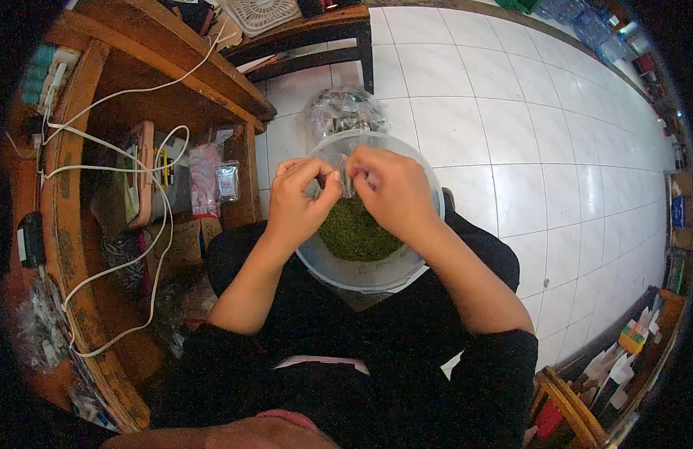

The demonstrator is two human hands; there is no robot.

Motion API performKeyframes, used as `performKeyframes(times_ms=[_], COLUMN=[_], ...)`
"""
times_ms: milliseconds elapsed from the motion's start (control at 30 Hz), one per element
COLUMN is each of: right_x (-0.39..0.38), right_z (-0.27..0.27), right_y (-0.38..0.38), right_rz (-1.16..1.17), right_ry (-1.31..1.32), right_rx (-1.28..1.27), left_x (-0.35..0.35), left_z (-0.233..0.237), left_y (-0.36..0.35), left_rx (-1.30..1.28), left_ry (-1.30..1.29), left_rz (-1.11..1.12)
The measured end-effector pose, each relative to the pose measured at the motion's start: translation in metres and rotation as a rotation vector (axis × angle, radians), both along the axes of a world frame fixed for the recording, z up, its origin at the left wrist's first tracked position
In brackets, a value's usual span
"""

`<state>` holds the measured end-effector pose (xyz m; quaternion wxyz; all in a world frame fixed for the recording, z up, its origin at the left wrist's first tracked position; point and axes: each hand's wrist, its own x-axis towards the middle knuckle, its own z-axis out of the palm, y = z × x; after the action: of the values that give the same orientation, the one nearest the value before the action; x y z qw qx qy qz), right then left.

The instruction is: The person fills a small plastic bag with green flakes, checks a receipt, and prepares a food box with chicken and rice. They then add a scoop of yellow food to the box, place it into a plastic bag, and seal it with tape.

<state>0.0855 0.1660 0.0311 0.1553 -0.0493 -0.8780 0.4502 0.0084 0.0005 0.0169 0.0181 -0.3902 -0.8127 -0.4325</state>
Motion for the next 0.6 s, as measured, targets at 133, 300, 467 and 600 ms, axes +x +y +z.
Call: performKeyframes(times_ms=[133, 300, 467, 600], right_x=[0.005, 0.005, 0.011, 0.011], right_z=[-0.004, 0.001, 0.024, 0.022], right_y=[0.002, 0.008, 0.002, 0.013], right_rz=[0.100, 0.316, 0.323, 0.365], right_ry=[-0.043, 0.003, -0.047, -0.113], right_rx=[0.049, -0.207, 0.069, 0.074], left_x=[-0.002, -0.015, -0.023, -0.019], left_z=[0.006, 0.002, 0.004, 0.006], left_y=[0.000, -0.004, -0.016, -0.011], left_rx=[0.059, 0.039, -0.209, -0.137], left_ry=[0.129, -0.066, -0.026, 0.034], left_rz=[0.052, 0.056, 0.122, 0.121])
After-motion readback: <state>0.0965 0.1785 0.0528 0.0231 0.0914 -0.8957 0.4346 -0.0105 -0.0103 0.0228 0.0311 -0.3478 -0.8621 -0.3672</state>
